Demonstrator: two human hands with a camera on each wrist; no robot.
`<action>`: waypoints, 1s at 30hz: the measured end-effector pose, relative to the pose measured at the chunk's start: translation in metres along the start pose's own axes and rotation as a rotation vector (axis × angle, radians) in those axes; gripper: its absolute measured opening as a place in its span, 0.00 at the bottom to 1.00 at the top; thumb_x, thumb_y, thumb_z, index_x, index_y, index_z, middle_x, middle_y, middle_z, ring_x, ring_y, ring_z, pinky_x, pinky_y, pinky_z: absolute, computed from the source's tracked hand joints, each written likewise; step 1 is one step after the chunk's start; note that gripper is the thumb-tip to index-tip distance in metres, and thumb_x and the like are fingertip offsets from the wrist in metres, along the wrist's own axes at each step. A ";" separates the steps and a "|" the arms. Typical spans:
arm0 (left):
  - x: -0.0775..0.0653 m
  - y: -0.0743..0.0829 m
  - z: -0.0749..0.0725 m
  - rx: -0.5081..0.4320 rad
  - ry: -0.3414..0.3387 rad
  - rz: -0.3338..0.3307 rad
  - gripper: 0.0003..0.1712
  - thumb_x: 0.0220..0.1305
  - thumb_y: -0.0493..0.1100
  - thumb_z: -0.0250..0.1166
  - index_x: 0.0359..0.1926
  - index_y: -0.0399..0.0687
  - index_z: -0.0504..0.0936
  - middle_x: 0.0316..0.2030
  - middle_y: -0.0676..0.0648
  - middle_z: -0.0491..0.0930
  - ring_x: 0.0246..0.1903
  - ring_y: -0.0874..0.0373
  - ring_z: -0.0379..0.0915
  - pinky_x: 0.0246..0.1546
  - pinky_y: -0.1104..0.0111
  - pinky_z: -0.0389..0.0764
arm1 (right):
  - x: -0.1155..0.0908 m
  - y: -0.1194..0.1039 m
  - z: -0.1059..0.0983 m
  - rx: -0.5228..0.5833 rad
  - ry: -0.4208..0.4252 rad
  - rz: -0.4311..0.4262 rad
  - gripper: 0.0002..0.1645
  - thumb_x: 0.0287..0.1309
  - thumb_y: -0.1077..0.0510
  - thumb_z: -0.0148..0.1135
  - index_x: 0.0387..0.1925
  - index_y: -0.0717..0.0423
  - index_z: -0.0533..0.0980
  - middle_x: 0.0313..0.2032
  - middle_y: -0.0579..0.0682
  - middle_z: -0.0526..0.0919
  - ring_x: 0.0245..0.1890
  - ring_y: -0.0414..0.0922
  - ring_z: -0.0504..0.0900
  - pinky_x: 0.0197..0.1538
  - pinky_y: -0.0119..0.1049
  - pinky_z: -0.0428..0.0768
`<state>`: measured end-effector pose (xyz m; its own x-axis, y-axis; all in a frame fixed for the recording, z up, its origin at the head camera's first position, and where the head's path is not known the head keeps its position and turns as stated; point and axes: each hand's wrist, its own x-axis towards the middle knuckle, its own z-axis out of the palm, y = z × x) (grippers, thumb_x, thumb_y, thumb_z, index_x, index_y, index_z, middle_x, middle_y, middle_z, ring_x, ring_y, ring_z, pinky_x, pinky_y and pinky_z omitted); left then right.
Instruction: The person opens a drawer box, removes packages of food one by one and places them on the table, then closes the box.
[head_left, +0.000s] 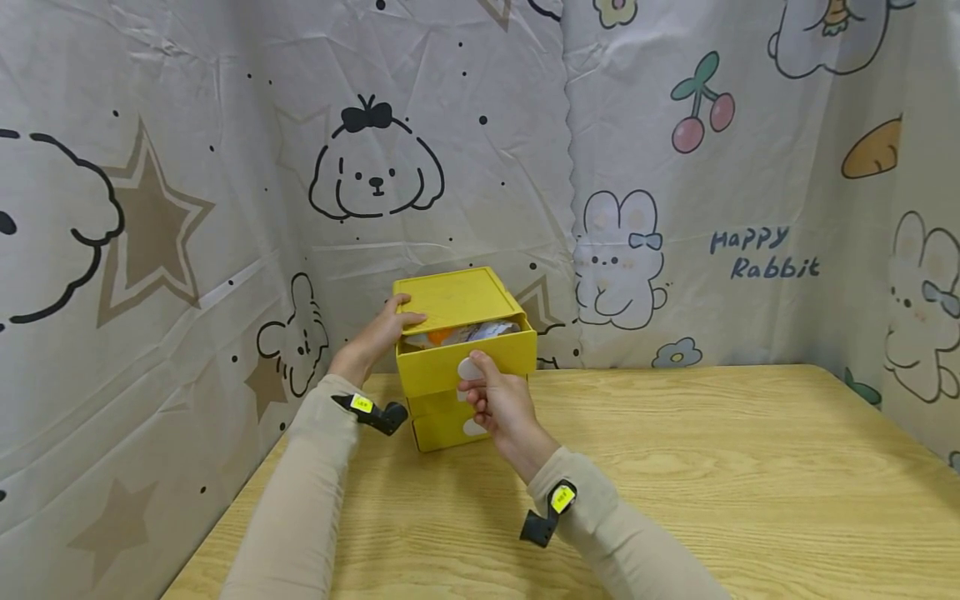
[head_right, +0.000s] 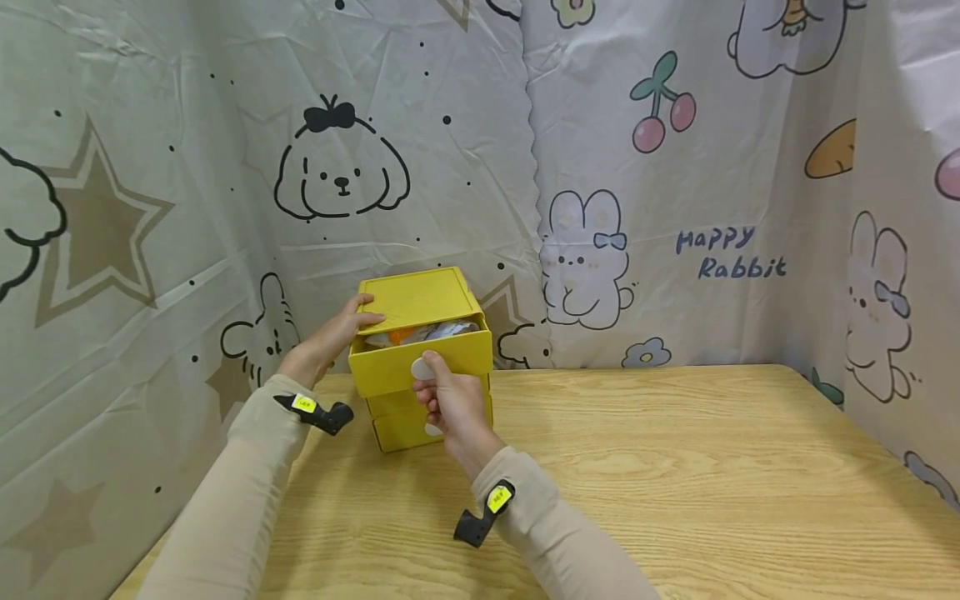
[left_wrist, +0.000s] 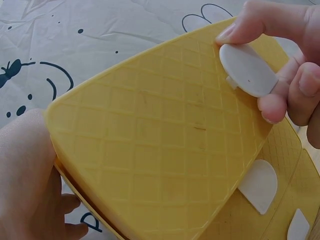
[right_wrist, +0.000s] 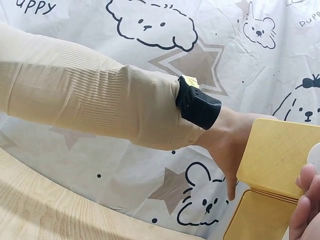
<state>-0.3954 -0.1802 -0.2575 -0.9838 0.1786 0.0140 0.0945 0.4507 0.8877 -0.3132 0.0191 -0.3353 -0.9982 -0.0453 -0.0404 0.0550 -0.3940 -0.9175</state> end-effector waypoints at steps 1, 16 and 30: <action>0.000 0.000 0.000 -0.002 0.001 -0.001 0.44 0.78 0.55 0.54 0.83 0.53 0.42 0.81 0.40 0.37 0.79 0.41 0.33 0.74 0.43 0.41 | 0.000 0.000 0.000 -0.004 -0.001 0.001 0.30 0.64 0.35 0.67 0.29 0.60 0.83 0.19 0.45 0.79 0.17 0.34 0.67 0.20 0.26 0.70; 0.002 -0.001 -0.001 -0.001 0.008 -0.012 0.44 0.78 0.55 0.54 0.83 0.54 0.42 0.82 0.40 0.38 0.79 0.42 0.32 0.74 0.42 0.39 | 0.001 0.001 -0.004 0.015 -0.051 0.005 0.36 0.64 0.31 0.66 0.35 0.64 0.84 0.20 0.45 0.79 0.18 0.34 0.69 0.23 0.27 0.72; 0.002 -0.001 0.000 -0.002 0.008 -0.013 0.45 0.77 0.55 0.55 0.83 0.54 0.42 0.82 0.40 0.37 0.79 0.42 0.32 0.74 0.42 0.39 | 0.003 0.008 -0.010 0.013 -0.117 -0.053 0.35 0.70 0.34 0.59 0.37 0.65 0.84 0.21 0.44 0.78 0.19 0.34 0.70 0.25 0.26 0.73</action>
<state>-0.3976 -0.1807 -0.2584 -0.9862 0.1655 0.0068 0.0819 0.4513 0.8886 -0.3157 0.0247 -0.3464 -0.9899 -0.1307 0.0555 0.0032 -0.4108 -0.9117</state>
